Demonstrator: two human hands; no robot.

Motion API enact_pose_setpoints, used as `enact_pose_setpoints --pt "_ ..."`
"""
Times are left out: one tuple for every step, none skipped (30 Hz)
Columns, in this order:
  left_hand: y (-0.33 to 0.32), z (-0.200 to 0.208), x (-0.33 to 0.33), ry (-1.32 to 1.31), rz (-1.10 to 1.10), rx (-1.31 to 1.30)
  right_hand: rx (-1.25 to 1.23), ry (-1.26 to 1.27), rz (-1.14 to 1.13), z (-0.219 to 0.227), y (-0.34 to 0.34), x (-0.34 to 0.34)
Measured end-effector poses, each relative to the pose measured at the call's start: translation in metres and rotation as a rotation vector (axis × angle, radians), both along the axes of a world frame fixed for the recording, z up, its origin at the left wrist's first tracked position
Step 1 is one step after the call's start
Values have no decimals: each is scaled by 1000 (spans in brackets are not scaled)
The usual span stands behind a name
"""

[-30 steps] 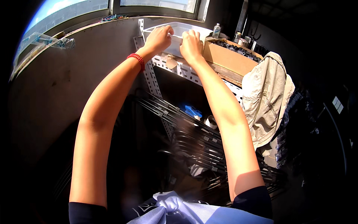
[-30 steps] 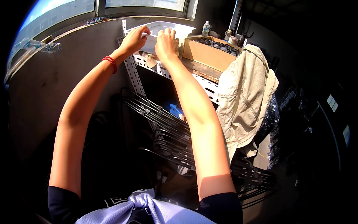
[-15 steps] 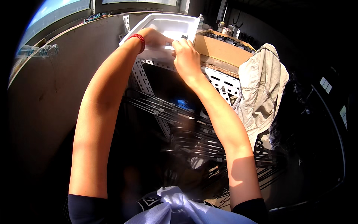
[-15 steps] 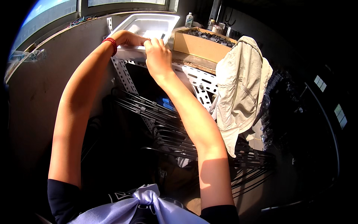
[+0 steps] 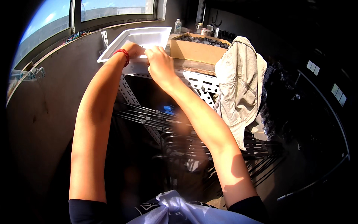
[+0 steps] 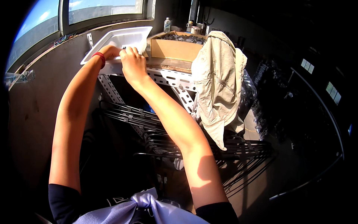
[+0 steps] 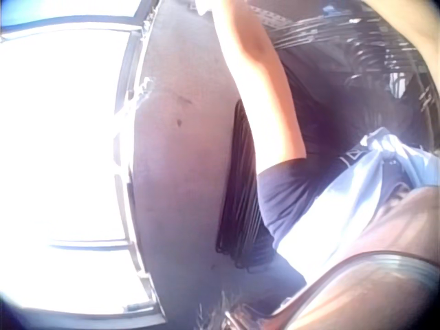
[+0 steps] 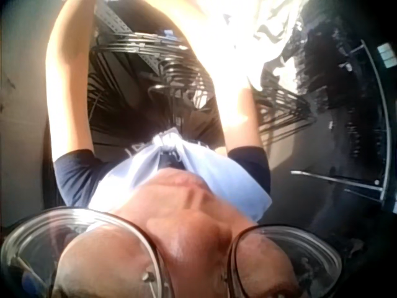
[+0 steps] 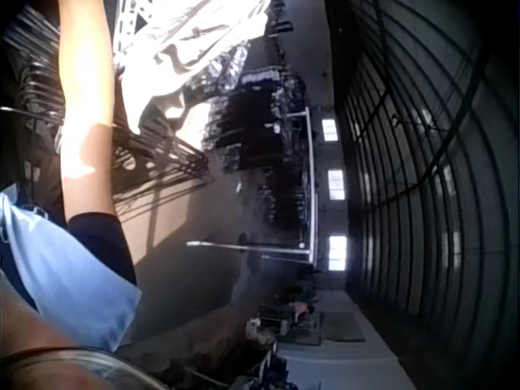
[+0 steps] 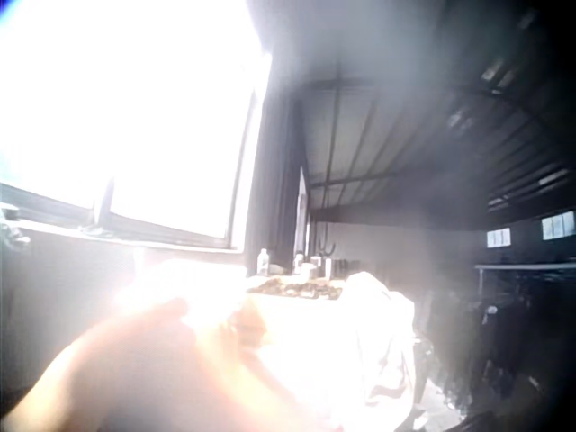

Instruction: The person picks up a long, thin metal rod and a small plastic clip, then slides the clip onto the rod. They repeat this process for several rods, handling them one at a time and stacking the prepared rods on a rack.

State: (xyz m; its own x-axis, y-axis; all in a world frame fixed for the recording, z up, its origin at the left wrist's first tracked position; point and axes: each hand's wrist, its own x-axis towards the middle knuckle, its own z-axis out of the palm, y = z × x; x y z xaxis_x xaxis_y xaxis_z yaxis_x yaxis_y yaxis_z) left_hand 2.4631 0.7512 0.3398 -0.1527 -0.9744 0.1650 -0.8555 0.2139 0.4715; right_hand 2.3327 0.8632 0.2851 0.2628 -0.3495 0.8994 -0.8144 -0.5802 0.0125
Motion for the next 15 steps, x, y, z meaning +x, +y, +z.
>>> enact_pose_setpoints --pt "-5 -1 3 -6 -7 9 -3 -4 14 1 1 3" --pt "-10 -1 7 -11 -14 17 -5 -8 28 3 1 5" --pt "-12 -3 7 -14 -26 29 -7 -18 26 3 2 6" --pt "16 8 -5 -102 -29 44 -7 -24 11 3 1 3" --pt "25 16 -14 -173 -84 75 -8 -29 -5 3 0 -1" --pt "32 25 -17 -248 -125 105 -3 -24 -5 4 0 -1" --pt "34 32 -16 -324 -164 134 1 -19 -4 5 0 0" --pt "7 25 -9 -413 -355 -28 6 -15 -3 7 0 1" --pt "3 23 -9 -367 -364 -88 11 -32 5 7 -1 1" --pt "-1 22 -8 -321 -373 -147 17 -49 13 7 -2 1" --pt "-5 20 -7 -275 -381 -207 22 -65 22 7 -3 2" --pt "0 20 -8 -239 -471 -340 29 -55 8 7 -3 2" --pt "5 22 -10 -148 -407 -334 37 -44 -5 7 -3 1" --pt "10 26 -13 -57 -342 -327 45 -33 -18 6 -3 0" --pt "20 30 -11 30 -266 -323 33 -34 -23 7 -3 2"
